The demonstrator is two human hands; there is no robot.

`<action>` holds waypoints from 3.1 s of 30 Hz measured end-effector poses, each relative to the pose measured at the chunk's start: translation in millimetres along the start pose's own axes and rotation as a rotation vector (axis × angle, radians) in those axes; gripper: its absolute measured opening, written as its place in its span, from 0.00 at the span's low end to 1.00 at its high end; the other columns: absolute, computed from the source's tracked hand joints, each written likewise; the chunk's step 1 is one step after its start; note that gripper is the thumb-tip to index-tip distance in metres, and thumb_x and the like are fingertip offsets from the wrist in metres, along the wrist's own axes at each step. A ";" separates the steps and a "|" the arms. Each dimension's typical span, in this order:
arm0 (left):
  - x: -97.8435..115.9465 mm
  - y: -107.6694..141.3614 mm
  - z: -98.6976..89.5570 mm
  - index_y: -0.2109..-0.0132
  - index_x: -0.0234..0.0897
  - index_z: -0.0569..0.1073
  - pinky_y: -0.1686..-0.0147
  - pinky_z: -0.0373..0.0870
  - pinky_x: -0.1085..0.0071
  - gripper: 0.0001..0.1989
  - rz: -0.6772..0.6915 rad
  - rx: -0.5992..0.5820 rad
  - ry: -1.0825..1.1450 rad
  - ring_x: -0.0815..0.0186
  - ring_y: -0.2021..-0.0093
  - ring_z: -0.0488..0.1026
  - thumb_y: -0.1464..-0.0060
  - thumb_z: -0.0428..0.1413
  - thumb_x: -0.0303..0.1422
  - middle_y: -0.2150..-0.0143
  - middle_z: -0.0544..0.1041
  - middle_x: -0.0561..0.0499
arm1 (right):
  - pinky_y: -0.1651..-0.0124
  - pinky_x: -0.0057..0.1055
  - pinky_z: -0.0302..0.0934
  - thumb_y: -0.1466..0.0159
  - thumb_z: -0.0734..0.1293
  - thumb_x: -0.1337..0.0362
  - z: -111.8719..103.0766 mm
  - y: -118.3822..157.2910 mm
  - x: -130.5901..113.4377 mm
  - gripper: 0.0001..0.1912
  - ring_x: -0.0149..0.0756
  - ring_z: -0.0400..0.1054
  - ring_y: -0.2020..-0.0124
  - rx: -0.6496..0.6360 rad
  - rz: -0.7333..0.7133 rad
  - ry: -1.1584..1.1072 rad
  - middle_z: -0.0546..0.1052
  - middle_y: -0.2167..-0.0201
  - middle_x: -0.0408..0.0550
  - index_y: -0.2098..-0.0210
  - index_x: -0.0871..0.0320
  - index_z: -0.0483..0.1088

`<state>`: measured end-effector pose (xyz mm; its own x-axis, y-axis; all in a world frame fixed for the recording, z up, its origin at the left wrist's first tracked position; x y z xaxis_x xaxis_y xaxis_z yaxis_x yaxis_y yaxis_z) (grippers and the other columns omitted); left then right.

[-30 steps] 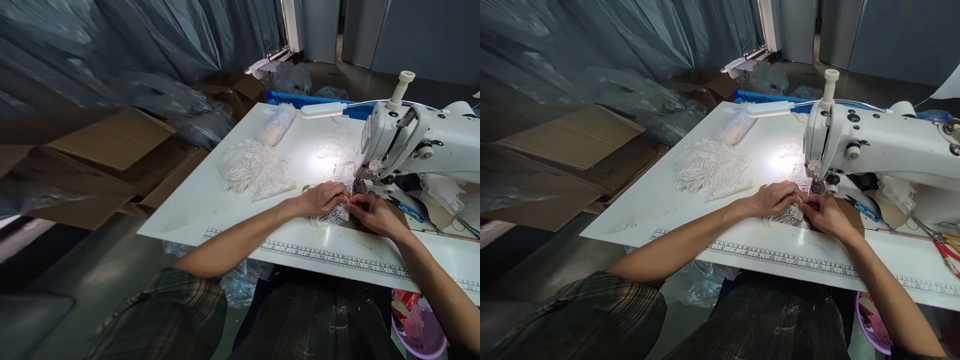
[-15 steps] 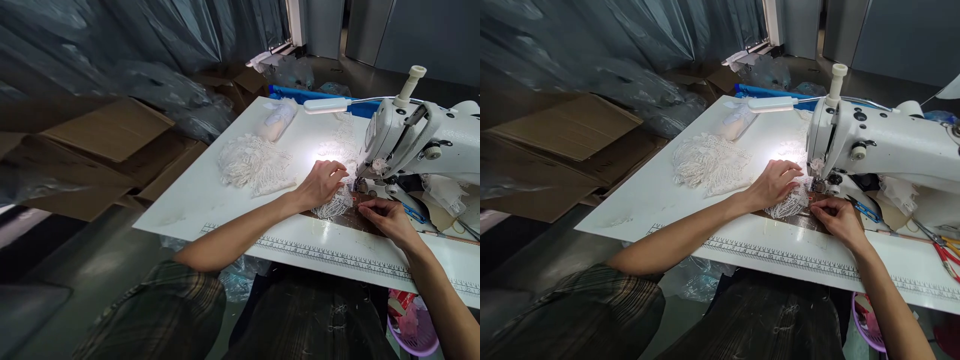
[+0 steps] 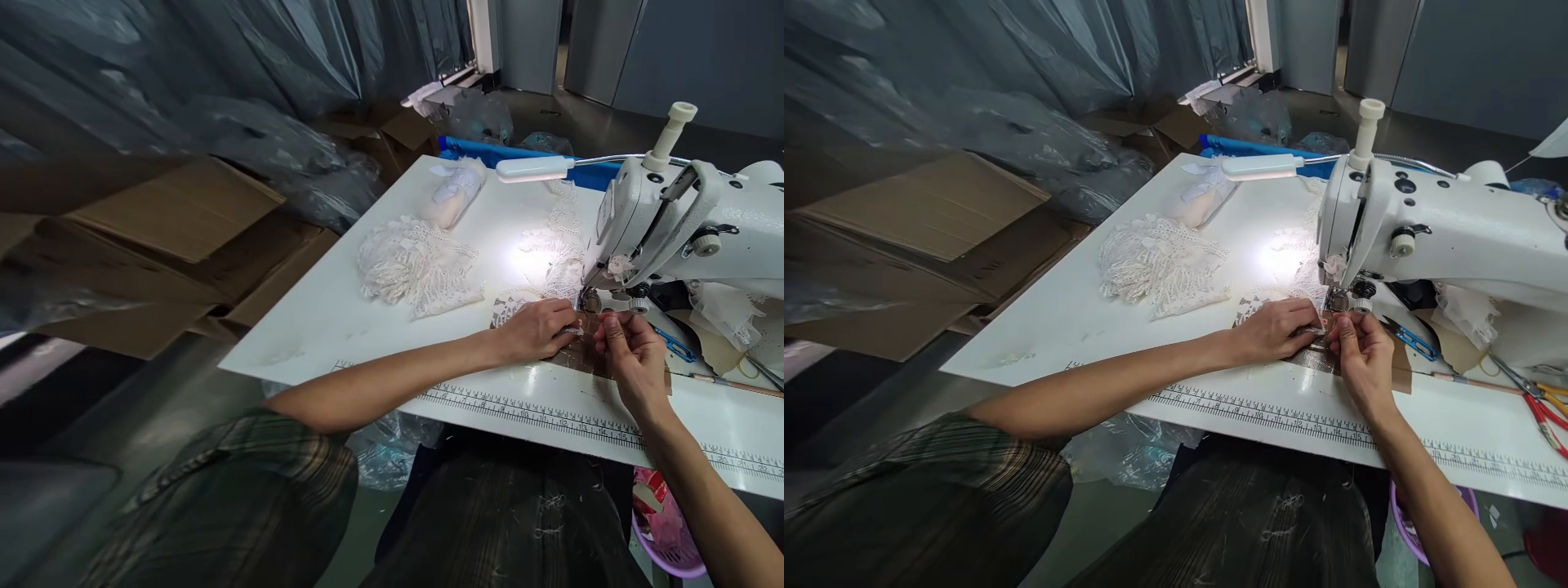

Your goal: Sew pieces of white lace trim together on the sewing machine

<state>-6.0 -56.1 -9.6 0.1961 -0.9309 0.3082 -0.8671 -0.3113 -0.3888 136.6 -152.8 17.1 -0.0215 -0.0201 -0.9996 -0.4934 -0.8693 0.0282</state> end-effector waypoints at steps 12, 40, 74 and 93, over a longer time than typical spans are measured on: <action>-4.4 3.6 6.0 0.60 0.31 0.76 0.66 0.75 0.73 0.10 -0.005 0.131 0.152 0.68 0.63 0.75 0.34 0.51 0.30 0.63 0.78 0.47 | 0.74 0.28 0.57 0.40 0.67 0.44 -6.8 107.6 -5.0 0.22 0.29 0.64 0.79 -0.855 0.227 0.403 0.76 0.76 0.44 0.59 0.56 0.76; -12.0 1.7 -1.6 0.68 0.33 0.77 0.65 0.73 0.71 0.05 -0.145 0.118 0.400 0.68 0.67 0.75 0.46 0.59 0.22 0.69 0.79 0.51 | 0.76 0.29 0.49 0.41 0.60 0.65 -11.2 0.6 8.2 0.06 0.34 0.62 0.77 -0.331 -0.524 1.092 0.74 0.73 0.50 0.67 0.56 0.68; -55.0 -42.4 -41.1 0.58 0.33 0.80 0.60 0.72 0.67 0.12 -0.139 -0.143 -0.031 0.61 0.59 0.77 0.38 0.53 0.34 0.57 0.80 0.43 | 0.57 0.39 0.68 0.40 0.60 0.73 -49.3 17.1 3.0 0.11 0.38 0.75 0.62 -0.789 -0.730 0.727 0.79 0.73 0.44 0.72 0.55 0.72; -54.1 -17.7 -17.7 0.47 0.38 0.73 0.52 0.67 0.59 0.18 -0.008 -0.106 -0.119 0.56 0.49 0.72 0.36 0.53 0.43 0.44 0.73 0.41 | 0.44 0.51 0.64 0.31 0.56 0.65 -16.2 8.4 26.9 0.23 0.52 0.65 0.41 -0.458 -0.824 1.213 0.73 0.42 0.61 0.40 0.65 0.67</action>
<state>-9.4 3.1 -3.9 0.2509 -0.9464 0.2032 -0.9075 -0.3031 -0.2909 145.9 -168.7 -9.7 0.9259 0.3479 -0.1473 0.2940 -0.9084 -0.2973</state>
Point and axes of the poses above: each hand's wrist, its own y-axis away from the middle knuckle, its own z-axis out of the palm, x = y × z, the point moved 1 cm from there along -y, towards the middle knuckle
